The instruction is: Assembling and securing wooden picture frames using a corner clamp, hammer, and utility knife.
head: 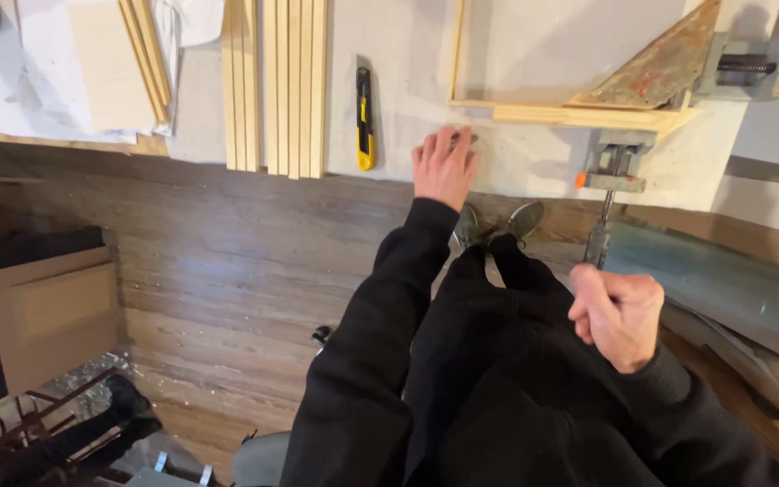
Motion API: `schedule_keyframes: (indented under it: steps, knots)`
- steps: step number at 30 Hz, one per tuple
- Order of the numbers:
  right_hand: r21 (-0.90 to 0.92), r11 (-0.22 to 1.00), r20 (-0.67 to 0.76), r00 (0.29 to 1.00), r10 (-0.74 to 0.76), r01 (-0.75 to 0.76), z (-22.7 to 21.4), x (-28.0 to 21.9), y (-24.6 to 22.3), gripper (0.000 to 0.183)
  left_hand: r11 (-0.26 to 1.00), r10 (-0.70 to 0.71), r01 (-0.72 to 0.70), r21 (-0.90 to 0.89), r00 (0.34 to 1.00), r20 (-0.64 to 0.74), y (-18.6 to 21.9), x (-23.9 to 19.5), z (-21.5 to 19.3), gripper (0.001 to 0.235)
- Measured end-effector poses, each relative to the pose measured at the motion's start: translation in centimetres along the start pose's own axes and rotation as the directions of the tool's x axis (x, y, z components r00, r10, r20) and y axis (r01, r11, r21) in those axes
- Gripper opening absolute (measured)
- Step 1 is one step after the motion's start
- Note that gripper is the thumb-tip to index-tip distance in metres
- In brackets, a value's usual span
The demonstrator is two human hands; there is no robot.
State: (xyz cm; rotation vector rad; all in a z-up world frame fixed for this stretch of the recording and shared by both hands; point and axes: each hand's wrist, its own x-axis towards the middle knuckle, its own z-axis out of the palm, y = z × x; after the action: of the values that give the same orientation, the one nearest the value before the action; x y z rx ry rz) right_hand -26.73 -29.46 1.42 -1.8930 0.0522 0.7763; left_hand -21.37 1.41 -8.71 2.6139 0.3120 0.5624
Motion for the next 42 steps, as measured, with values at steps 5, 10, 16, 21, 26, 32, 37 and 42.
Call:
schedule_keyframes:
  steps: [5, 10, 16, 21, 26, 32, 37, 42]
  knots:
    - [0.006, 0.984, 0.129, 0.976, -0.177, 0.178, 1.7, 1.7, -9.6, 0.019, 0.999, 0.037, -0.036, -0.005, 0.991, 0.130, -1.9, -0.1, 2.6, 0.016]
    - [-0.137, 0.876, 0.172, 0.882, -0.439, 0.462, 1.2, 3.5, -13.7, 0.033, 0.497, 0.007, 0.501, -0.709, 0.814, 0.580, 0.4, -0.8, -5.3, 0.017]
    - [-0.252, 0.719, 0.302, 0.759, -0.577, 0.648, 0.9, 2.8, -16.0, 0.036, -0.015, 0.352, 0.790, -0.613, 0.579, 0.736, 3.7, -0.4, -12.2, 0.023]
    - [-0.296, 0.660, 0.331, 0.722, -0.607, 0.690, 1.0, 2.3, -15.6, 0.025, -0.012, 0.404, 0.816, -0.578, 0.532, 0.744, 4.5, -0.4, -13.6, 0.023]
    - [-0.238, 0.722, 0.338, 0.752, -0.566, 0.650, 1.2, 1.9, -16.0, 0.025, 0.070, 0.400, 0.799, -0.597, 0.526, 0.751, 4.9, -0.4, -14.6, 0.022]
    - [-0.181, 0.744, 0.327, 0.753, -0.571, 0.643, 1.2, 1.6, -15.9, 0.025, 0.058, 0.376, 0.768, -0.638, 0.575, 0.726, 5.7, -0.2, -16.4, 0.016]
    - [-0.123, 0.753, 0.323, 0.744, -0.585, 0.646, 1.2, 1.6, -15.5, 0.024, 0.013, 0.372, 0.759, -0.651, 0.601, 0.708, 6.0, -0.3, -17.1, 0.014]
    - [-0.081, 0.799, 0.366, 0.764, -0.532, 0.596, 1.1, 1.6, -15.5, 0.023, 0.005, 0.374, 0.807, -0.590, 0.546, 0.750, 6.0, -0.4, -17.3, 0.014]
